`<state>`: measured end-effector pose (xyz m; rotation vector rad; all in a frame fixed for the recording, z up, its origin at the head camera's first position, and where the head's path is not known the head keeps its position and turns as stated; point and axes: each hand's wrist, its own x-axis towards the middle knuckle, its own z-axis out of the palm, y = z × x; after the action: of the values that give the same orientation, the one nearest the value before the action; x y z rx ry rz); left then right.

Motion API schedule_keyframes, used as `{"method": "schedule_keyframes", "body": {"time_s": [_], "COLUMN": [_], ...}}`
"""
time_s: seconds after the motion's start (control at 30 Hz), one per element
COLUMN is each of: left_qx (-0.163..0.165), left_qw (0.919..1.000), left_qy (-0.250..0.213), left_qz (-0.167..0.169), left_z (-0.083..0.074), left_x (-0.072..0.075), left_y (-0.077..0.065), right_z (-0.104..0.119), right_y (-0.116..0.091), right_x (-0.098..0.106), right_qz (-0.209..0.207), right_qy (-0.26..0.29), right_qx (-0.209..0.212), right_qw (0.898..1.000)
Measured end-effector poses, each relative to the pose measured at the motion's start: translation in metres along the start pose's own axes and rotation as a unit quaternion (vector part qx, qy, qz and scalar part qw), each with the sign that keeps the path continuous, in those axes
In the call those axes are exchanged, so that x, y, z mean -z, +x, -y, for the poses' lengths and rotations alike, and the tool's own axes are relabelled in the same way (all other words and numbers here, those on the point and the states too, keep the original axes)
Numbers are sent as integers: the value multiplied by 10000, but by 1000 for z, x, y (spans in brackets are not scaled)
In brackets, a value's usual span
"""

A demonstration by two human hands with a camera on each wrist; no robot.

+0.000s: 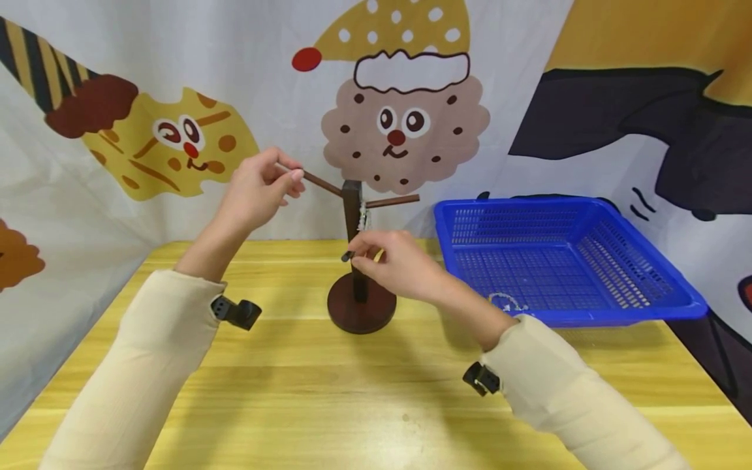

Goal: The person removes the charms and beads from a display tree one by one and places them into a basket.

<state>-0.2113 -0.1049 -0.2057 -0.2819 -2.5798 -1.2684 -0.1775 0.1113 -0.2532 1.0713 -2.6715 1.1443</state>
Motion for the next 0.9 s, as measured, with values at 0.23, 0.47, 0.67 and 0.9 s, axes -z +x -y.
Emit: {"method": "schedule_keyframes", "body": {"time_s": [0.23,0.47,0.67,0.9], "left_qx": [10,-42,-50,-73], "left_qw": [10000,10000,10000,10000], "left_qy": [-54,-47,-41,-60], "left_qz": [15,-5,-8,-22], "left_z": [-1,0,0,2], "left_x": [0,0,0,0], "left_y": [0,0,0,0], "right_z": [-5,-10,-14,-18], "right_y": [3,6,10,12], "right_x": [12,16,12,4], "right_qz": [-333,-537,-446,-414], "right_qy": [-151,-254,-119,-83], "right_qx": [-201,-432,-513,-559], "right_qw": [9991,9973,9976,9975]}}
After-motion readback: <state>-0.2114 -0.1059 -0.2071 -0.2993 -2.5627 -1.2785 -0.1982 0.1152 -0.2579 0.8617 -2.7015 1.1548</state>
